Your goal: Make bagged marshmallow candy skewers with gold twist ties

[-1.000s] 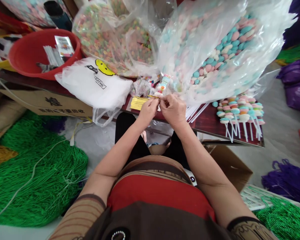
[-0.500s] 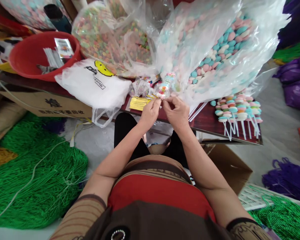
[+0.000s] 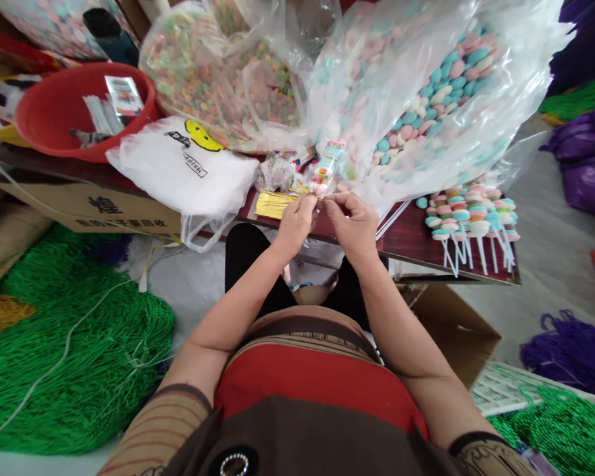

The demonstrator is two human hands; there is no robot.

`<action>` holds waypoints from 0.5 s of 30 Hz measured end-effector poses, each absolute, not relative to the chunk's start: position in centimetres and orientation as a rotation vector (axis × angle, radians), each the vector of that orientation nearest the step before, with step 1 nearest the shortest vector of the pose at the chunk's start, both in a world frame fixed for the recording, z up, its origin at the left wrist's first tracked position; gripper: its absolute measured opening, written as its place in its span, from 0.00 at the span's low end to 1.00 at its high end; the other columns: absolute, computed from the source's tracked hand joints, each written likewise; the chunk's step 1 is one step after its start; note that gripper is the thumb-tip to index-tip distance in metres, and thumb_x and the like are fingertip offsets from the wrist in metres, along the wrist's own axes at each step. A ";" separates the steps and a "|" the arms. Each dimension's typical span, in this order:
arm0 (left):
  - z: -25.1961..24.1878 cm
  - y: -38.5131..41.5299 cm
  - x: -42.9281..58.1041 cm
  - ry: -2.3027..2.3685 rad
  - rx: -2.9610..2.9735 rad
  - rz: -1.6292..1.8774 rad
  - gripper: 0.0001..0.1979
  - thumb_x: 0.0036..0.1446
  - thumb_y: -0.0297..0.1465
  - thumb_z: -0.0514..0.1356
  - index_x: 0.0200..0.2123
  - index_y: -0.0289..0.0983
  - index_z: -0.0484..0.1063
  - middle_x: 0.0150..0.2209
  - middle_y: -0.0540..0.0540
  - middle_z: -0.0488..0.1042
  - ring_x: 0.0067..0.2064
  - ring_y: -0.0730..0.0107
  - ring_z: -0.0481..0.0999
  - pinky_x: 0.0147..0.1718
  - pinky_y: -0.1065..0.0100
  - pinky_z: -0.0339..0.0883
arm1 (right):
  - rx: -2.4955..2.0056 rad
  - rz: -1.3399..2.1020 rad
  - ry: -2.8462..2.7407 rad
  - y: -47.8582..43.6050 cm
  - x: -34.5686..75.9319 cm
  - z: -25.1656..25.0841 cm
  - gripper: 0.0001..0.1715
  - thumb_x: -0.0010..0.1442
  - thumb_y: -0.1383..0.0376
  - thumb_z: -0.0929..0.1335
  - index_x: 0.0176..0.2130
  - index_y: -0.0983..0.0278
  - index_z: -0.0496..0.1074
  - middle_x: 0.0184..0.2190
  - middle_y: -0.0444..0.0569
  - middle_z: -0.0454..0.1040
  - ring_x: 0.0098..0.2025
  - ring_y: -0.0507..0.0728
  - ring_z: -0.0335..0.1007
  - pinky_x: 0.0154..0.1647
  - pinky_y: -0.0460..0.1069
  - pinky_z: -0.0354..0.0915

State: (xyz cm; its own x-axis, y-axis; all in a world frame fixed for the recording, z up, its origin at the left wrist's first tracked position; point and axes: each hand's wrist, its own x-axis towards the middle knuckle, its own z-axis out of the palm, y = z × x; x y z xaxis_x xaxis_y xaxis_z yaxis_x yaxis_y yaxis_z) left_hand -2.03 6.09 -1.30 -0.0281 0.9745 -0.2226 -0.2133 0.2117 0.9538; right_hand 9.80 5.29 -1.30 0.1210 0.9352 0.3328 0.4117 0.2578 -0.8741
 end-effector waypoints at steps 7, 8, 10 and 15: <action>0.2 5.0 -2.4 0.902 0.824 1.027 0.16 0.63 0.31 0.53 0.22 0.35 0.66 0.18 0.56 0.51 0.17 0.85 0.48 0.16 0.79 0.42 | -1.100 1.225 -1.113 5.4 10.5 -1.3 0.20 0.54 0.52 0.77 0.24 0.61 0.71 0.22 0.41 0.72 0.28 0.51 0.68 0.39 0.49 0.70; 0.6 4.9 -2.7 0.852 0.805 0.961 0.16 0.63 0.32 0.53 0.22 0.35 0.66 0.18 0.57 0.50 0.16 0.85 0.47 0.15 0.80 0.41 | -1.052 1.291 -1.105 5.4 10.7 -1.2 0.22 0.52 0.51 0.78 0.23 0.61 0.70 0.22 0.40 0.72 0.28 0.51 0.68 0.38 0.49 0.70; 1.2 4.7 -3.3 0.742 0.743 0.811 0.18 0.63 0.31 0.51 0.21 0.35 0.65 0.16 0.58 0.47 0.14 0.85 0.44 0.14 0.80 0.41 | -0.989 1.391 -1.109 5.3 11.3 -1.0 0.22 0.49 0.50 0.79 0.24 0.60 0.72 0.23 0.41 0.73 0.30 0.52 0.70 0.40 0.50 0.71; 1.7 4.3 -4.0 0.565 0.596 0.524 0.20 0.64 0.28 0.48 0.18 0.35 0.62 0.14 0.58 0.46 0.11 0.84 0.43 0.11 0.79 0.41 | -0.895 1.643 -1.152 4.9 12.9 -0.9 0.25 0.44 0.52 0.82 0.40 0.57 0.80 0.36 0.44 0.80 0.41 0.56 0.77 0.47 0.52 0.73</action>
State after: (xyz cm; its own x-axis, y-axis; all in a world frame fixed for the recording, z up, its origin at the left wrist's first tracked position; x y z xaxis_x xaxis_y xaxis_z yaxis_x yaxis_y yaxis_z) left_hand -4.01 4.26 1.71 0.7258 0.6001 -0.3362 -0.2890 0.7096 0.6426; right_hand 12.89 4.86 -0.90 -0.3227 0.9447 -0.0579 -0.2673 -0.1497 -0.9519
